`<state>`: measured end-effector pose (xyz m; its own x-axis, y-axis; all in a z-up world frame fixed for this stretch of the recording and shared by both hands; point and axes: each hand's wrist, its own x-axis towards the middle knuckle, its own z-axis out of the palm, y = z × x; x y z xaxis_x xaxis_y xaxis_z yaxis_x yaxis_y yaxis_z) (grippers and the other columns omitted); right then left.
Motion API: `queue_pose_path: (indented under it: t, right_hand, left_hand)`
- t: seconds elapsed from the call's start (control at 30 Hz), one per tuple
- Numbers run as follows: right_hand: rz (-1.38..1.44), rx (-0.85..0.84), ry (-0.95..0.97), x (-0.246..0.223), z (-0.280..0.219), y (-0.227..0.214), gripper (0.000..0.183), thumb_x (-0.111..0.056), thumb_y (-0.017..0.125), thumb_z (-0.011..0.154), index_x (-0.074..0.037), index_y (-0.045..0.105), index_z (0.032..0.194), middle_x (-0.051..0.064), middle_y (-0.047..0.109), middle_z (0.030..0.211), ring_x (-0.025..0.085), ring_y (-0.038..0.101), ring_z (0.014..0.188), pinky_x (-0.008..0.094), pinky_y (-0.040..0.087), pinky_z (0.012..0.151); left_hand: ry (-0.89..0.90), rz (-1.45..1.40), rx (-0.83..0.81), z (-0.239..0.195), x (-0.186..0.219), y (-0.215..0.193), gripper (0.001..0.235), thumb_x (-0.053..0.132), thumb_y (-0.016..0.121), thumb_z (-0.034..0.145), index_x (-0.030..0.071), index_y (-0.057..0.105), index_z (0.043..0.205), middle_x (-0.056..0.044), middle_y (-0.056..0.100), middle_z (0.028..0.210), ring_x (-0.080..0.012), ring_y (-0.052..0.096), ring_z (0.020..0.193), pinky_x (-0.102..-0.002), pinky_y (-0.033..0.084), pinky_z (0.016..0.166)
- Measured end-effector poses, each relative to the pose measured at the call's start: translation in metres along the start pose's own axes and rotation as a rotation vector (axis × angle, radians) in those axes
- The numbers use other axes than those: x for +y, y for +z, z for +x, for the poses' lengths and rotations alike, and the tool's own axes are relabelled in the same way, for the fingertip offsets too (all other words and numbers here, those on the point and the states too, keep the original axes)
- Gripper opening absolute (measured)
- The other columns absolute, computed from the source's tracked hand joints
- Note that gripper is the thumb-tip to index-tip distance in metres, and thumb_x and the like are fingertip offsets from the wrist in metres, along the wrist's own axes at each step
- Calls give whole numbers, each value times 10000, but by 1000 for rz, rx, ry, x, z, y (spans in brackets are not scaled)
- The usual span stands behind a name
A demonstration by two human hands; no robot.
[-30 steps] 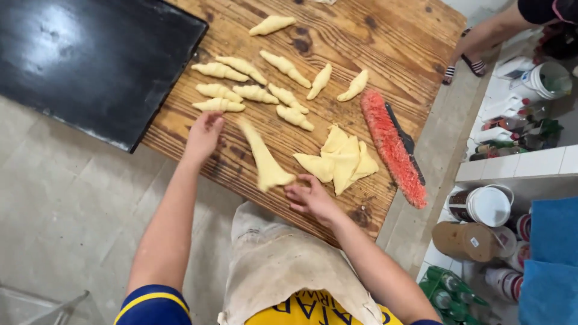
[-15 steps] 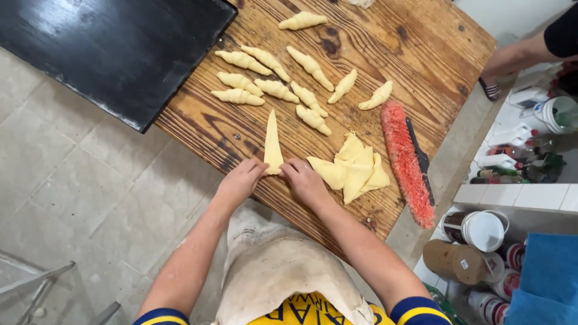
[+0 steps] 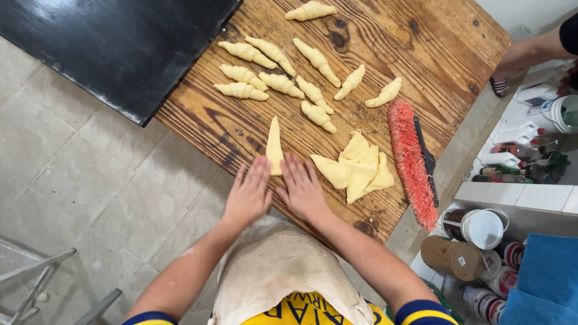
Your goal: The person rolls triangular pieces of dough into crescent shapes on a wooden table. They repeatedly pick up a piece, roll it with both hands, and place the finished shape on the table next to others.
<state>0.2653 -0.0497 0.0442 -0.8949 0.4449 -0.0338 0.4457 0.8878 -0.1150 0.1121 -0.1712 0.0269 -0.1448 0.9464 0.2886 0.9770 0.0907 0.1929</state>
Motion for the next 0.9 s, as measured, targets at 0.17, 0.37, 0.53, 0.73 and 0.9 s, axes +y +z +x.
queue_pose_path:
  t: [0.17,0.37,0.53,0.73,0.9]
  right_hand:
    - [9,-71,247,21,71,-41,755,-549,223,1083,-28,216,1629,234,217,1689,352,132,1585,556,37,1268]
    - [197,281,-167,36,75,24,560,-469,594,979,-83,556,1382,131,576,1339,311,548,1299,444,426,1130]
    - [224,368,-280,29,27,33,274,-263,503,1065,-121,695,1200,62,664,1147,256,653,1136,388,546,986]
    - [60,129,-116,-6,37,-21,851,-604,586,940,-38,413,1552,274,378,1580,417,377,1471,524,333,1192]
    - [126,-176,256,7,130,-51,869,-637,388,1029,-79,154,1653,267,72,1701,415,15,1586,742,89,1189]
  left_hand:
    - [-270,-42,-198,66,-44,6,684,372,234,1037,62,240,1646,-137,202,1725,-284,119,1600,-501,36,1281]
    - [-57,-166,-191,95,-87,26,629,398,332,1053,159,299,1633,-28,253,1710,-227,157,1592,-489,100,1284]
    - [237,-149,-83,97,-101,41,595,431,387,1026,244,410,1590,64,366,1669,-158,266,1563,-458,158,1280]
    - [202,-179,2,101,-100,38,560,457,406,1010,269,484,1532,71,413,1635,-166,355,1513,-472,199,1276]
    - [-35,-565,-136,108,-110,16,552,287,397,1047,135,406,1578,-68,410,1601,-322,328,1498,-494,263,1237]
